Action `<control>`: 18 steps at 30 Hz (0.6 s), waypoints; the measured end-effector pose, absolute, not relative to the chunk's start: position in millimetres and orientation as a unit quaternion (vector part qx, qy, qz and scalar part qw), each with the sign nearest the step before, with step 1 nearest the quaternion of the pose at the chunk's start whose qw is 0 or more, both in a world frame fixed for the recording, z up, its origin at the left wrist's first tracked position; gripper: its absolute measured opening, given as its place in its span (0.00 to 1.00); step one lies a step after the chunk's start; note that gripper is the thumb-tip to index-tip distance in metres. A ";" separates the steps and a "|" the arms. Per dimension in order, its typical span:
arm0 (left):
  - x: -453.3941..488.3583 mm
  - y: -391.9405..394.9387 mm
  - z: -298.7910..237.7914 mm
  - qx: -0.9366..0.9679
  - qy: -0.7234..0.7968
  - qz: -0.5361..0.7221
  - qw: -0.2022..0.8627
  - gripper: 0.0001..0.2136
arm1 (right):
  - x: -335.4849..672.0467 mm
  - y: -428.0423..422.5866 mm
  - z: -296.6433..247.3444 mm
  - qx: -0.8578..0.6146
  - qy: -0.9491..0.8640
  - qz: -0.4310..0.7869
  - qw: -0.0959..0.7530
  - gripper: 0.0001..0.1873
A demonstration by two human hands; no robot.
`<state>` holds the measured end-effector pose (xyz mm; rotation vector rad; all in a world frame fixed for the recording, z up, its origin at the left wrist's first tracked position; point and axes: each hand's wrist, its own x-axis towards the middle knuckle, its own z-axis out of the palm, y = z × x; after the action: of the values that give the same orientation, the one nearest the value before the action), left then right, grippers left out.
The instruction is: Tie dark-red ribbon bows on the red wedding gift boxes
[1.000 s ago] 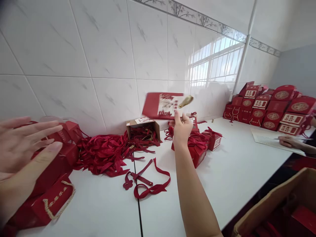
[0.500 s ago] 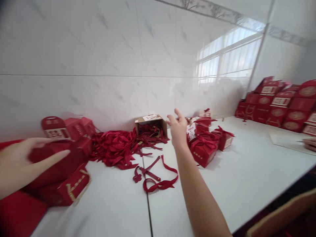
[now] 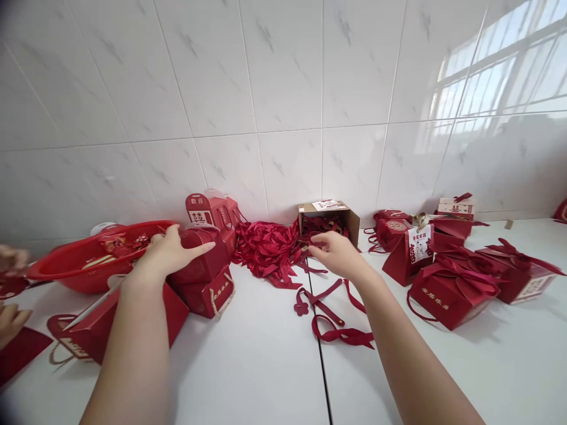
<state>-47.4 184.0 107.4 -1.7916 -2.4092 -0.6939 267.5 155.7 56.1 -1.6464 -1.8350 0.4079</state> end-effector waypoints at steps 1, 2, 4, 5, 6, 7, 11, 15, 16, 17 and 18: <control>-48.2 188.3 105.7 -0.575 -0.787 -0.222 0.011 0.46 | 265.1 158.6 51.6 -0.629 -0.720 0.153 0.249 0.15; -48.1 191.0 105.1 -0.569 -0.792 -0.222 -0.004 0.45 | 262.8 161.6 46.6 -0.629 -0.738 0.159 0.188 0.12; -45.9 190.0 107.2 -0.567 -0.786 -0.244 -0.015 0.44 | 258.1 167.2 36.2 -0.626 -0.751 0.185 0.103 0.06; -44.1 186.2 109.9 -0.575 -0.774 -0.263 -0.020 0.44 | 255.5 169.7 31.3 -0.625 -0.751 0.197 0.075 0.04; -42.0 180.4 113.3 -0.592 -0.756 -0.279 -0.028 0.43 | 252.6 172.0 26.8 -0.625 -0.752 0.205 0.047 0.04; -39.4 173.1 117.1 -0.619 -0.729 -0.291 -0.039 0.42 | 249.7 174.1 22.7 -0.625 -0.752 0.210 0.022 0.06; -21.5 145.4 126.1 -0.800 -0.539 -0.237 -0.113 0.37 | 239.9 182.0 9.9 -0.632 -0.746 0.209 -0.040 0.17; 7.3 147.5 111.9 -0.880 -0.428 -0.073 -0.192 0.32 | 240.5 189.2 0.3 -0.638 -0.737 0.205 -0.087 0.19; 13.9 152.5 106.0 -0.881 -0.430 -0.026 -0.196 0.31 | 242.5 190.8 -1.3 -0.640 -0.735 0.203 -0.093 0.17; 19.5 158.0 100.2 -0.878 -0.437 0.022 -0.194 0.30 | 245.0 192.3 -2.4 -0.643 -0.733 0.200 -0.094 0.15; 23.7 163.4 95.1 -0.873 -0.446 0.063 -0.185 0.29 | 247.9 193.7 -3.1 -0.649 -0.730 0.195 -0.089 0.12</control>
<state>23.7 163.4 95.1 -3.1222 -1.5957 0.2245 247.9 193.7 -3.1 -2.1633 -2.4346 0.6489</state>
